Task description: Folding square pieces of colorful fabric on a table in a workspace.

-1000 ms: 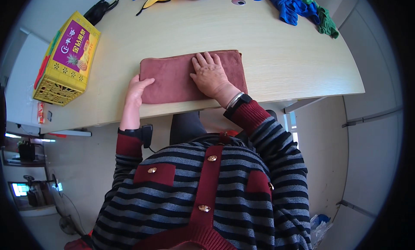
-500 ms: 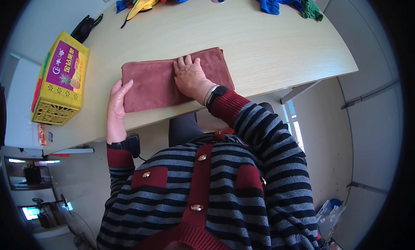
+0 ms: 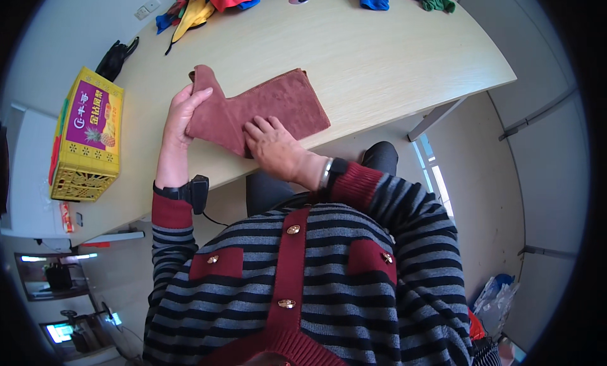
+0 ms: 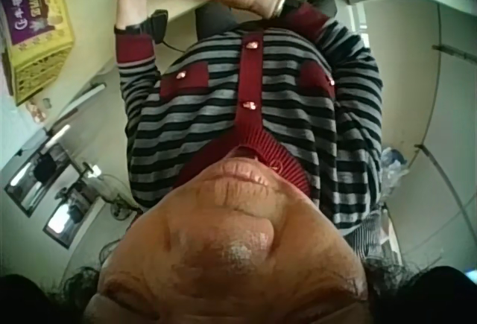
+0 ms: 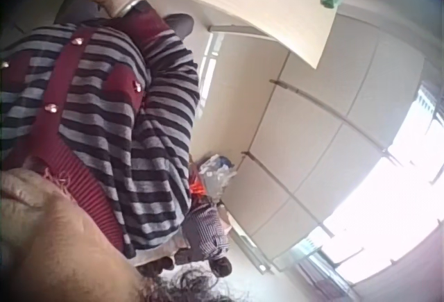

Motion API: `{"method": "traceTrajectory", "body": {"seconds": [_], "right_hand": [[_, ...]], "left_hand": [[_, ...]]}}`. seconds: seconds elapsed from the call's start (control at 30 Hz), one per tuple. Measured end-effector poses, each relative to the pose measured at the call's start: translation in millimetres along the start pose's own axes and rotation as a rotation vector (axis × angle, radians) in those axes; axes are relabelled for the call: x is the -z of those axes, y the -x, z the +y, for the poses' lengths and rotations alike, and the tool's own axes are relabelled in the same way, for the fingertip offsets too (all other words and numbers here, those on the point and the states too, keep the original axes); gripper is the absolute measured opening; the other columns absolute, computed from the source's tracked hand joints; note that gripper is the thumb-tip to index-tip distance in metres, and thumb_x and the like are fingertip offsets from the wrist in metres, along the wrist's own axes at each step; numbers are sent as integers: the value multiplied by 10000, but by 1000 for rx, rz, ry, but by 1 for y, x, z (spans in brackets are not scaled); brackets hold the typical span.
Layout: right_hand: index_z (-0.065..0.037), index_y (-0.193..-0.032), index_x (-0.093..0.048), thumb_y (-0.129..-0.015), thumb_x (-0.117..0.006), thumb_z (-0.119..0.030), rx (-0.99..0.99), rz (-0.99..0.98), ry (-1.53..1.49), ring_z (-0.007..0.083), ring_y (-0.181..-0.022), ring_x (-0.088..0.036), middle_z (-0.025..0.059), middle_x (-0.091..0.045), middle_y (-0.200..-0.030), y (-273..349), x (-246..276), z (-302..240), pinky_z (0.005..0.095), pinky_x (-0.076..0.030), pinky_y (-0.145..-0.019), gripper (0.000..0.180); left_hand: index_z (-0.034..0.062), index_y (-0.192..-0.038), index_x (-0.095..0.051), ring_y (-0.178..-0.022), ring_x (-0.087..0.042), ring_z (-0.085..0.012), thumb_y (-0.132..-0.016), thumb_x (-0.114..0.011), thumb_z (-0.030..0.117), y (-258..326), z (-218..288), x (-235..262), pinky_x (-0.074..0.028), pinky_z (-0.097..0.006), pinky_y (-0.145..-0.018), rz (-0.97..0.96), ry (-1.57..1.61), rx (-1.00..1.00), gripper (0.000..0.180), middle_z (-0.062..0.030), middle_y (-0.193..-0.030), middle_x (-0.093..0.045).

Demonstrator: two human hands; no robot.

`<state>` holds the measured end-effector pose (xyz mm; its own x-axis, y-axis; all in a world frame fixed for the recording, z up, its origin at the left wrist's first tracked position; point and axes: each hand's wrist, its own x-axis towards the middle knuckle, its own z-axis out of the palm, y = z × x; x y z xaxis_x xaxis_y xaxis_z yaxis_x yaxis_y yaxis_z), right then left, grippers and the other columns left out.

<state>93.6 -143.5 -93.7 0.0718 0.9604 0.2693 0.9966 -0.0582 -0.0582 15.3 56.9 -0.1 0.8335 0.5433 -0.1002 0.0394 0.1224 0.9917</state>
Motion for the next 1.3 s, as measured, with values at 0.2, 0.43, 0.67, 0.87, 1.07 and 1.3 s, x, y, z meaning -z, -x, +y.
{"method": "traceTrajectory", "body": {"seconds": [0.2, 0.43, 0.67, 0.87, 1.07, 1.3], "right_hand": [[17, -1333, -552, -901, -530, -165, 169, 73, -132, 323, -1377, -423, 175, -513, -1411, 46, 2, 9, 472, -314, -1154, 470], [-10, -1303, -575, -901, -538, -172, 223, 113, -185, 317, -1300, -479, 170, -527, -1371, 64, 2, 16, 451, -339, -1129, 435], [-17, -1355, -544, -886, -514, -153, 229, 57, -203, 296, -1312, -473, 169, -500, -1422, 71, 4, 18, 446, -310, -1160, 490], [-22, -1316, -565, -878, -529, -162, 249, 146, -242, 294, -1286, -490, 163, -560, -1337, 77, 4, 25, 436, -330, -1147, 462], [-25, -1274, -579, -870, -579, -211, 33, -231, -591, 309, -1261, -507, 155, -618, -1220, 59, 73, 30, 435, -380, -1107, 445], [-32, -1455, -434, -994, -484, -411, -252, 281, -182, 324, -1411, -386, 198, -471, -1469, -12, 5, 29, 468, -310, -1161, 598]], "left_hand": [[-6, -1041, -635, -809, -642, -121, -877, -707, 142, -24, -18, -56, -520, -272, -731, -120, -218, -33, 233, -51, -935, -675], [-2, -808, -615, -733, -667, -183, -835, -713, 196, -68, -73, -116, -513, -321, -650, -139, -765, -81, 222, -83, -751, -656], [-20, -852, -623, -719, -702, -221, -905, -664, 254, -60, -74, -142, -533, -313, -611, -150, -873, -36, 282, -108, -714, -654], [8, -973, -622, -678, -669, -124, -1025, -557, 215, -39, -52, -110, -534, -217, -595, -191, -406, -66, 223, -78, -824, -661], [18, -1085, -623, -834, -692, -261, -964, -602, 106, -13, -66, -37, -563, -334, -741, -2, -1057, -727, 151, -112, -980, -686], [57, -1410, -465, -1355, -418, -392, -940, -600, 247, -6, -113, -34, -354, -462, -1126, -158, -1214, -597, 525, -183, -1453, -463]]}}
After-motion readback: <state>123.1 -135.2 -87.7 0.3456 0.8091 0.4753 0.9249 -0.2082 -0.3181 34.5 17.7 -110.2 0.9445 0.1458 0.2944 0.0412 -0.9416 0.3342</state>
